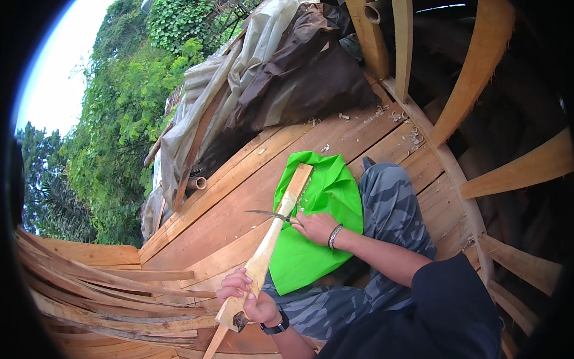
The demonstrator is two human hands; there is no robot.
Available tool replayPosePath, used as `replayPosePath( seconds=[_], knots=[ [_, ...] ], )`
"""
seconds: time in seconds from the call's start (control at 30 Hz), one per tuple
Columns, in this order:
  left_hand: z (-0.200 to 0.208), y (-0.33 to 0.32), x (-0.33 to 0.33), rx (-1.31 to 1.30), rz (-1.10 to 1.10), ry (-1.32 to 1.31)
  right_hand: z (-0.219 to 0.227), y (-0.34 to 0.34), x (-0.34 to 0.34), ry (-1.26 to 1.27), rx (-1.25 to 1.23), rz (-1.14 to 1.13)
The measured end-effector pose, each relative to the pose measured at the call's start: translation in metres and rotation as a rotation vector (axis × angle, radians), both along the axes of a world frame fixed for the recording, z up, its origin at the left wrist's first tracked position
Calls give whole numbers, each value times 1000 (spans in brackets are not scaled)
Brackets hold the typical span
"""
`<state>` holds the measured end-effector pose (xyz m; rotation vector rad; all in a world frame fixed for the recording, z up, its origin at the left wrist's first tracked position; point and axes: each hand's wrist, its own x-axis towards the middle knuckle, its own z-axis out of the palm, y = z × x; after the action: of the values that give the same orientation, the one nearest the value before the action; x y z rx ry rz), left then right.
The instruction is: The person sits on a wooden floor and carves a piece of light-colored wood using a knife. They hold the wood in their left hand and use the knife in their right hand to shave off thin strips, occasionally pausing to inspect the carved surface.
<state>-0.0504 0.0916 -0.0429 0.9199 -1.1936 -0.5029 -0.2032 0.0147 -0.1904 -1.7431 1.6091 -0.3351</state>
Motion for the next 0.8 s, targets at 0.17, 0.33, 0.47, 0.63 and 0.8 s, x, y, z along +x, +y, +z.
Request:
replayPosePath(
  seconds=[0.17,0.33,0.47,0.63,0.8],
  knots=[
    [4,-4,-3,-14,-26,-6,-20,3,2,-26,64,-74],
    [4,-2,-14,-5,-17,-19,-32,-2,-10,-19,113,-118],
    [-1,-1,-6,-10,-12,-27,-13,-1,-2,-1,97,-99],
    [2,-5,-7,0,-5,-14,-58,-13,-3,46,158,-133],
    [1,-3,-7,-6,-9,13,-53,-9,0,64,84,-127]
  ],
)
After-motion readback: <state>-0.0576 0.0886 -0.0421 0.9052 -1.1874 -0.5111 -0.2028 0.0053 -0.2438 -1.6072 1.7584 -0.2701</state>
